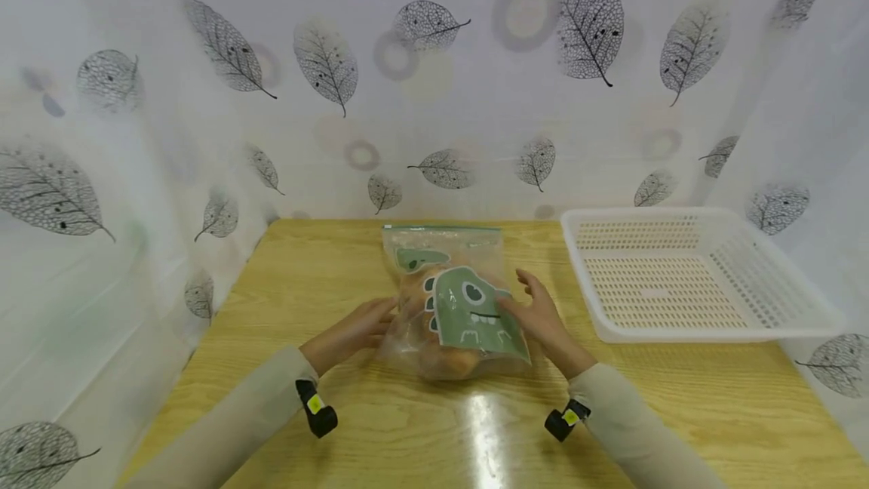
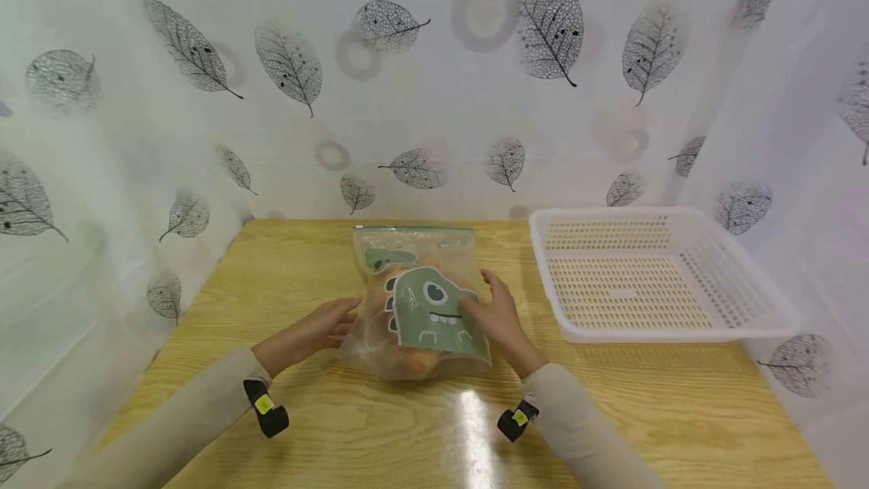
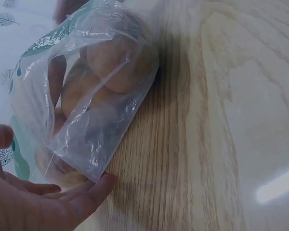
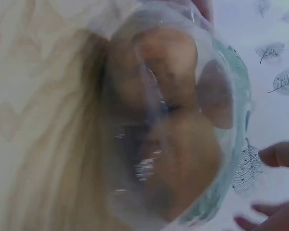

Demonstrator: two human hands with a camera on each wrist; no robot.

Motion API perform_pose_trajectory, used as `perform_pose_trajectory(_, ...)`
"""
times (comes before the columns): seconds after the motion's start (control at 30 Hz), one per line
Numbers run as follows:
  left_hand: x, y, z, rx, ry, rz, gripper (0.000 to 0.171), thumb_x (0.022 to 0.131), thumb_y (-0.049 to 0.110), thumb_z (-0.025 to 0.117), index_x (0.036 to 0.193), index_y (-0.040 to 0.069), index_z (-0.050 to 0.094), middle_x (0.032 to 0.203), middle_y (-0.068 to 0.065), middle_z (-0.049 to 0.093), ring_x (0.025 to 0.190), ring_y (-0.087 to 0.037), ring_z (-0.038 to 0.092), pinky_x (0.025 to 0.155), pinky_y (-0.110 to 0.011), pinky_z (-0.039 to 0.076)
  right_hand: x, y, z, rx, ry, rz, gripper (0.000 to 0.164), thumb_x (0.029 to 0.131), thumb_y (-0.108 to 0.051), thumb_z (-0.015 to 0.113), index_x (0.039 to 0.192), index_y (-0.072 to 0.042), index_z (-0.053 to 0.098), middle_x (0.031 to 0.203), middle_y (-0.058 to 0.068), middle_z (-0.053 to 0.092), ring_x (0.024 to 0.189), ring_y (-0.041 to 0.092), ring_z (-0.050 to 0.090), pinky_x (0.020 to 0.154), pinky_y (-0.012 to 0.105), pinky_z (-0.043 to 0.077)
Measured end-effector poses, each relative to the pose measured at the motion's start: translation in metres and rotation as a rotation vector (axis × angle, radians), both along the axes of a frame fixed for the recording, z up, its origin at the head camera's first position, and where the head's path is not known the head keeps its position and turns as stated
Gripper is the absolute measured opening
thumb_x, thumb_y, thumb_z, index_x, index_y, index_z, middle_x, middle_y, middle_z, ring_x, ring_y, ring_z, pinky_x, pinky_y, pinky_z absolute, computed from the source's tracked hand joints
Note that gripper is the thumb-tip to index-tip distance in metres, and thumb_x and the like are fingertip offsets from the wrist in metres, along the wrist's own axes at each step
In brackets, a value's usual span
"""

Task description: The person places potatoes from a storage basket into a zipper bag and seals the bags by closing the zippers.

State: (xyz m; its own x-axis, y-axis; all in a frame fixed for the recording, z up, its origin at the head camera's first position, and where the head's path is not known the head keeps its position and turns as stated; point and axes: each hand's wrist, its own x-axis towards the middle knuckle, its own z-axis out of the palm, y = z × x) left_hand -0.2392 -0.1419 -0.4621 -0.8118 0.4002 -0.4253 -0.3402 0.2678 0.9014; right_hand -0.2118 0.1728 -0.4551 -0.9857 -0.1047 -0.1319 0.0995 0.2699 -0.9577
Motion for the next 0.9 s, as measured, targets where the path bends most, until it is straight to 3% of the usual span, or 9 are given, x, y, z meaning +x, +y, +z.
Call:
perform_pose_trajectory(0.03, -0.002, 0.003, 0.001, 0.001, -0.003, 0.007, 0.071, 0.102, 0.047, 0.037, 0.148, -0.005, 0.021, 0.141, -0.035, 0.037, 0.128, -0.044, 0.044, 0.105, -0.053, 0.044, -0.002, -0.003, 0.004, 0.045, 0.067, 0.024, 0.066, 0.097, -0.025, 0.059, 0.149, -0.002, 0.026, 0.152, 0.023, 0.028, 0.138, 0.042, 0.026, 0.111, 0.060, 0.033)
perform_pose_trajectory(0.1, -0.004, 0.007, 0.001, 0.004, -0.012, 0.023, 0.069, 0.103, 0.045, 0.034, 0.149, -0.004, 0.020, 0.143, -0.035, 0.034, 0.130, -0.045, 0.042, 0.108, -0.055, 0.041, -0.003, -0.015, 0.018, 0.099, 0.158, 0.091, 0.058, 0.098, -0.023, 0.058, 0.146, -0.001, 0.034, 0.149, 0.023, 0.034, 0.137, 0.042, 0.029, 0.110, 0.060, 0.033)
perform_pose_trajectory(0.2, -0.007, 0.013, 0.001, 0.007, -0.033, 0.044, 0.065, 0.103, 0.043, 0.031, 0.149, -0.002, 0.020, 0.144, -0.035, 0.032, 0.130, -0.047, 0.039, 0.109, -0.055, 0.039, -0.008, -0.032, 0.028, 0.132, 0.189, 0.226, 0.061, 0.096, -0.024, 0.061, 0.145, 0.002, 0.035, 0.147, 0.024, 0.038, 0.133, 0.042, 0.037, 0.108, 0.056, 0.040)
perform_pose_trajectory(0.27, -0.007, 0.015, 0.000, 0.013, -0.038, 0.047, 0.064, 0.103, 0.043, 0.030, 0.150, 0.000, 0.023, 0.144, -0.035, 0.033, 0.130, -0.046, 0.040, 0.109, -0.053, 0.040, -0.012, -0.041, 0.027, 0.215, 0.226, 0.285, 0.074, 0.090, -0.026, 0.069, 0.146, 0.004, 0.032, 0.145, 0.025, 0.040, 0.129, 0.040, 0.043, 0.105, 0.052, 0.044)
perform_pose_trajectory(0.37, -0.007, 0.017, -0.001, 0.022, -0.035, 0.047, 0.064, 0.103, 0.046, 0.031, 0.149, 0.001, 0.027, 0.144, -0.033, 0.036, 0.129, -0.044, 0.043, 0.107, -0.050, 0.042, -0.020, -0.046, 0.011, 0.300, 0.312, 0.318, 0.089, 0.079, -0.031, 0.080, 0.147, 0.001, 0.032, 0.140, 0.021, 0.047, 0.118, 0.033, 0.052, 0.097, 0.045, 0.050)
perform_pose_trajectory(0.53, -0.006, 0.017, 0.000, 0.033, -0.030, 0.050, 0.066, 0.102, 0.048, 0.029, 0.148, 0.001, 0.028, 0.145, -0.031, 0.036, 0.131, -0.042, 0.041, 0.108, -0.052, 0.039, -0.017, -0.049, 0.004, 0.267, 0.368, 0.318, 0.087, 0.073, -0.028, 0.085, 0.144, -0.004, 0.041, 0.139, 0.017, 0.050, 0.114, 0.031, 0.055, 0.096, 0.046, 0.050)
perform_pose_trajectory(0.63, -0.006, 0.020, 0.001, 0.040, -0.040, 0.036, 0.070, 0.101, 0.051, 0.026, 0.149, 0.001, 0.025, 0.146, -0.030, 0.034, 0.133, -0.043, 0.037, 0.113, -0.055, 0.032, -0.016, -0.050, 0.000, 0.219, 0.359, 0.310, 0.077, 0.073, -0.027, 0.084, 0.138, -0.005, 0.049, 0.145, 0.016, 0.044, 0.126, 0.034, 0.048, 0.104, 0.049, 0.045)
perform_pose_trajectory(0.73, -0.006, 0.023, 0.003, 0.057, -0.058, 0.024, 0.074, 0.100, 0.057, 0.026, 0.149, 0.002, 0.027, 0.146, -0.028, 0.036, 0.134, -0.041, 0.036, 0.115, -0.057, 0.026, -0.015, -0.053, -0.002, 0.179, 0.364, 0.327, 0.064, 0.078, -0.025, 0.080, 0.134, -0.007, 0.055, 0.150, 0.011, 0.039, 0.139, 0.030, 0.033, 0.115, 0.048, 0.032)
perform_pose_trajectory(0.9, -0.006, 0.029, 0.007, 0.090, -0.028, -0.050, 0.070, 0.098, 0.058, 0.035, 0.137, 0.001, 0.047, 0.138, -0.018, 0.050, 0.126, -0.031, 0.047, 0.112, -0.054, 0.033, -0.014, -0.055, -0.006, 0.262, 0.434, 0.421, 0.049, 0.089, -0.030, 0.066, 0.133, -0.011, 0.056, 0.149, 0.000, 0.040, 0.146, 0.029, 0.016, 0.119, 0.058, 0.012)
